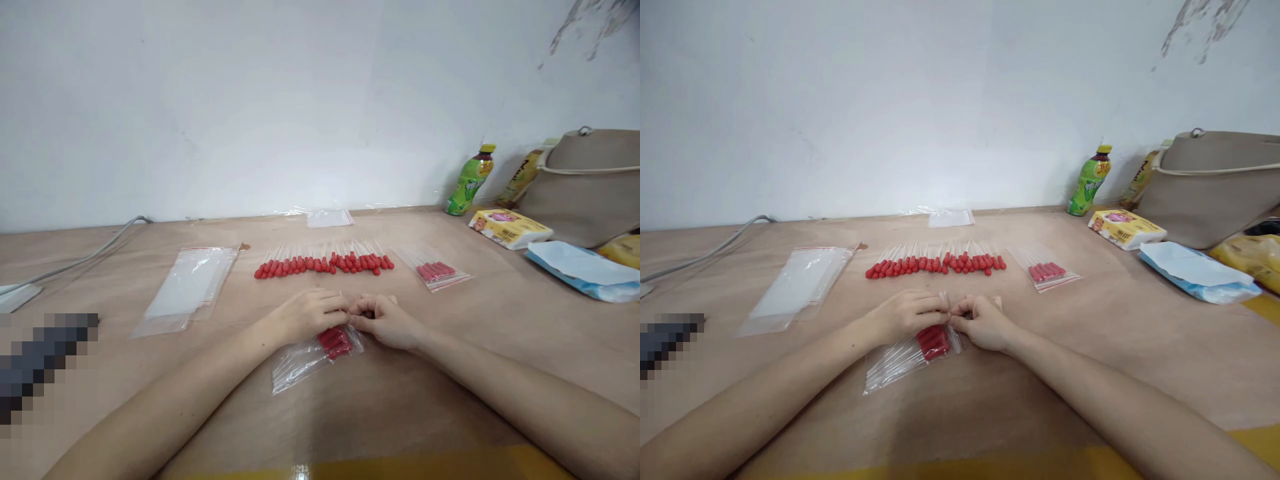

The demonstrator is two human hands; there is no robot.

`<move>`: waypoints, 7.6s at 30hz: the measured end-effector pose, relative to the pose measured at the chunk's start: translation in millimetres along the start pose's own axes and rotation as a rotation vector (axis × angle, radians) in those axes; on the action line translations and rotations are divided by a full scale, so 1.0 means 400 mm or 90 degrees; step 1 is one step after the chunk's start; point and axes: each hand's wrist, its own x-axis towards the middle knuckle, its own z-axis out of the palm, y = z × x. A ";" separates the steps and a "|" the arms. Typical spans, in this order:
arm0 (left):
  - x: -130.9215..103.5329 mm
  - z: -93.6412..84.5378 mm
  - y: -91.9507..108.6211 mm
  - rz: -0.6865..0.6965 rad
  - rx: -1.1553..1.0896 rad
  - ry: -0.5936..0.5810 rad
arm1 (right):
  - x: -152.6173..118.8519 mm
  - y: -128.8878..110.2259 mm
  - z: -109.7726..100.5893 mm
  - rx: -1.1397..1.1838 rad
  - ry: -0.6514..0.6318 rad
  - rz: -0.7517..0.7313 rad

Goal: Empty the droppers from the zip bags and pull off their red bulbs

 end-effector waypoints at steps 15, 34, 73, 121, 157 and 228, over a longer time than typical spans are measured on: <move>0.009 -0.003 0.001 0.063 0.056 -0.074 | 0.004 -0.012 0.021 -0.184 0.106 0.045; -0.021 -0.062 -0.012 -0.152 -0.048 -0.037 | 0.014 0.037 -0.004 -0.220 0.159 -0.118; -0.134 -0.050 0.061 -0.433 -0.376 -0.057 | -0.004 -0.011 -0.007 -0.208 0.011 -0.297; -0.143 -0.052 0.061 -0.451 -0.373 -0.064 | 0.236 -0.014 -0.068 -0.576 0.233 -0.296; -0.140 -0.047 0.059 -0.445 -0.350 -0.063 | 0.029 -0.006 -0.087 -0.278 0.230 -0.259; -0.135 -0.066 0.039 -0.456 -0.292 -0.115 | 0.066 0.172 -0.274 -0.527 0.384 -0.123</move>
